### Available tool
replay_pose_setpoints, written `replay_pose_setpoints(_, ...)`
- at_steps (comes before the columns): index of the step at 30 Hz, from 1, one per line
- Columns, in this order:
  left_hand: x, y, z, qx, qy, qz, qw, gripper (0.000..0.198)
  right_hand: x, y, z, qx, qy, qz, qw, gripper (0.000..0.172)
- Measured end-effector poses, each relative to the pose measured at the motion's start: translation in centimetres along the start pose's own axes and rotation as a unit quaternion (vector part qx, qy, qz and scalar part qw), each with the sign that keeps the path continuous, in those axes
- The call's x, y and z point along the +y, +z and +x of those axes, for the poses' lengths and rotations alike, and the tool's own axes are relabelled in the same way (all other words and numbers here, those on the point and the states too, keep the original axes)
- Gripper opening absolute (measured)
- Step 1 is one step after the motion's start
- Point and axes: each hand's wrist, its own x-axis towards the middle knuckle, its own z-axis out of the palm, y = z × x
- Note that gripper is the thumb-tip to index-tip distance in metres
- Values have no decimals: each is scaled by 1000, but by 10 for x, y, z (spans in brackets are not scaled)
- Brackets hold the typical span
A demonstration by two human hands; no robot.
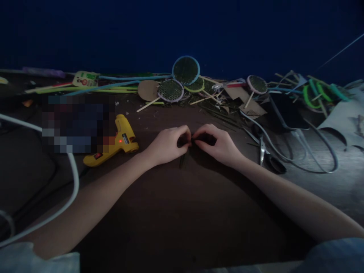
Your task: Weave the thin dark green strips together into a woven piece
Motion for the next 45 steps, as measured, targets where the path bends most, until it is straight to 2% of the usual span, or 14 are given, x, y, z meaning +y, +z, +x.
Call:
replay_pose_setpoints(11,2,0,1,6,-8,-7,1000,6,2,0,0,-10,-9,1,1000,20)
replay_pose_setpoints(17,3,-2,-1,2,-5,-28,1000,11,3,0,1,7,26,-8,1000,18)
replay_pose_setpoints(22,1,0,-1,-2,11,22,1000,11,7,3,2,29,56,-1,998,20)
replay_pose_setpoints(28,-1,0,0,-2,19,42,999,17,4,-1,3,35,73,25,996,8)
replay_pose_setpoints(31,-2,0,1,-2,18,41,999,17,2,-2,2,20,65,18,997,8)
replay_pose_setpoints(35,-3,1,1,-2,20,36,999,16,5,1,3,14,20,-35,999,4)
replay_pose_setpoints(38,-4,1,1,-4,21,37,999,15,6,2,3,5,-2,-63,998,7)
replay_pose_setpoints(45,-3,-1,0,-10,29,45,999,11,7,1,3,5,2,-67,998,7)
